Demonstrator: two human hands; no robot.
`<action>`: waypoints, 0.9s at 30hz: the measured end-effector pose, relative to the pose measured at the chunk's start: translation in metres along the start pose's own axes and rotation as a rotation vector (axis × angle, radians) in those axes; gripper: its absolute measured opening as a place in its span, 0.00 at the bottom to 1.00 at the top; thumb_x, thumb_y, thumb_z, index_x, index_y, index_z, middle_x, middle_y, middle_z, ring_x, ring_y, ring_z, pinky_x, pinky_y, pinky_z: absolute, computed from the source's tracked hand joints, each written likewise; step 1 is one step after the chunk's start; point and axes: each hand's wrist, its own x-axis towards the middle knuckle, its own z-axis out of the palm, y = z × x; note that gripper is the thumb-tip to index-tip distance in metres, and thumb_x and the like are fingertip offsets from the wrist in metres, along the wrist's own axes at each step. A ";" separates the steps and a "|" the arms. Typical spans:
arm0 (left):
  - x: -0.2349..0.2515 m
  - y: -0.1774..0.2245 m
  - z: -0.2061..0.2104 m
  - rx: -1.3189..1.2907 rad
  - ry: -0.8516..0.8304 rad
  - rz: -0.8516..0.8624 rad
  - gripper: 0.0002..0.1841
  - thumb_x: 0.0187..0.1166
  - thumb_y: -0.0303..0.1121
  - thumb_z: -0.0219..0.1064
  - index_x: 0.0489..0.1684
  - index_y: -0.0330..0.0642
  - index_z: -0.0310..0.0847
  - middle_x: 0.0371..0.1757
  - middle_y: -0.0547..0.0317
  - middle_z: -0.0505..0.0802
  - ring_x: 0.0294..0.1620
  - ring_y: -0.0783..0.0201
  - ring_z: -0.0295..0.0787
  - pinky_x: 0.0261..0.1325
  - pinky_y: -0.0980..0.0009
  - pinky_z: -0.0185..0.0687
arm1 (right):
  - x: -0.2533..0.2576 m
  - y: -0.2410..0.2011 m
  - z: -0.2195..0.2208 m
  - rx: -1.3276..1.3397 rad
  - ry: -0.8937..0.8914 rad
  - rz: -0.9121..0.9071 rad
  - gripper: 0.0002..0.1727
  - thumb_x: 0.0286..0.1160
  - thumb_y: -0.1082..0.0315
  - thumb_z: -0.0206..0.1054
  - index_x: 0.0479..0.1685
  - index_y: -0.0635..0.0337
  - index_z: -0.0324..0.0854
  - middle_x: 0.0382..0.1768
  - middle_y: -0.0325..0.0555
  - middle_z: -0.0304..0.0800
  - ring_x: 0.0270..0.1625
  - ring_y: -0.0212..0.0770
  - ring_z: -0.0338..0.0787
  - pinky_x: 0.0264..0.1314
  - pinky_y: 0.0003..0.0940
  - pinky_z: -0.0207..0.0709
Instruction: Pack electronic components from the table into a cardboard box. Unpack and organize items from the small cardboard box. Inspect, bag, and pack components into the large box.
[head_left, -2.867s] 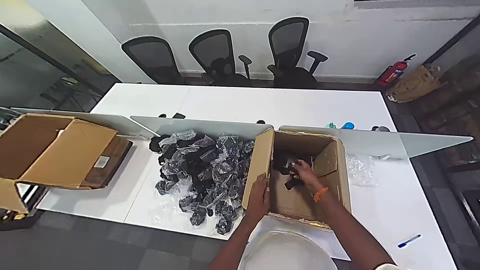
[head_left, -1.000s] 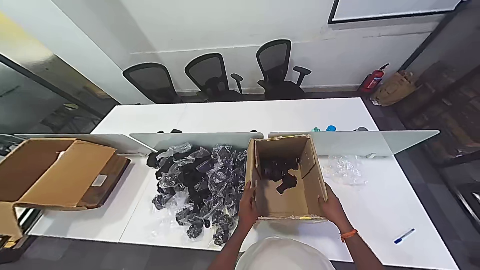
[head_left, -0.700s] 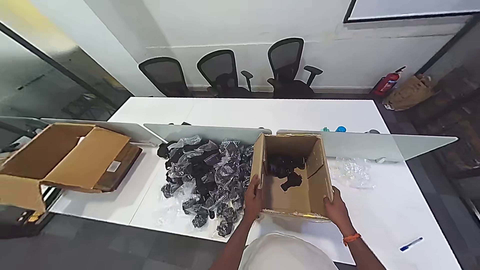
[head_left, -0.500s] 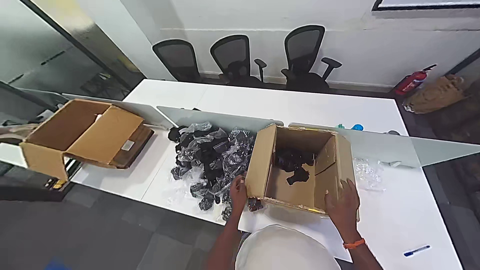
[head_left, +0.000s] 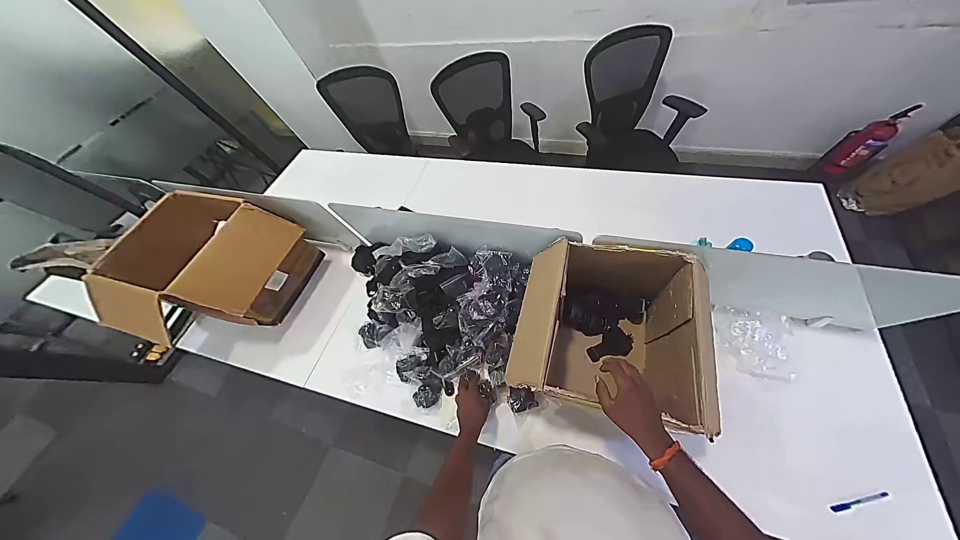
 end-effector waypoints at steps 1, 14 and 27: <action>0.001 -0.001 0.002 0.011 -0.008 0.017 0.32 0.70 0.38 0.75 0.78 0.46 0.79 0.83 0.35 0.75 0.78 0.35 0.76 0.74 0.39 0.78 | -0.001 0.000 0.000 0.002 0.005 0.000 0.17 0.76 0.53 0.64 0.54 0.52 0.87 0.61 0.42 0.90 0.66 0.44 0.87 0.69 0.46 0.81; 0.017 0.028 -0.088 -0.723 0.239 0.126 0.17 0.90 0.32 0.55 0.62 0.23 0.76 0.49 0.37 0.88 0.49 0.53 0.87 0.59 0.55 0.84 | -0.002 0.000 0.000 0.032 0.004 -0.006 0.16 0.76 0.55 0.64 0.53 0.53 0.87 0.58 0.44 0.90 0.63 0.45 0.88 0.67 0.45 0.82; -0.078 0.228 -0.123 -0.544 0.133 0.853 0.13 0.86 0.34 0.60 0.52 0.32 0.85 0.37 0.52 0.94 0.37 0.64 0.92 0.47 0.61 0.91 | -0.003 -0.006 -0.033 1.070 -0.182 -0.042 0.31 0.74 0.57 0.72 0.72 0.65 0.73 0.56 0.47 0.89 0.52 0.40 0.91 0.52 0.36 0.88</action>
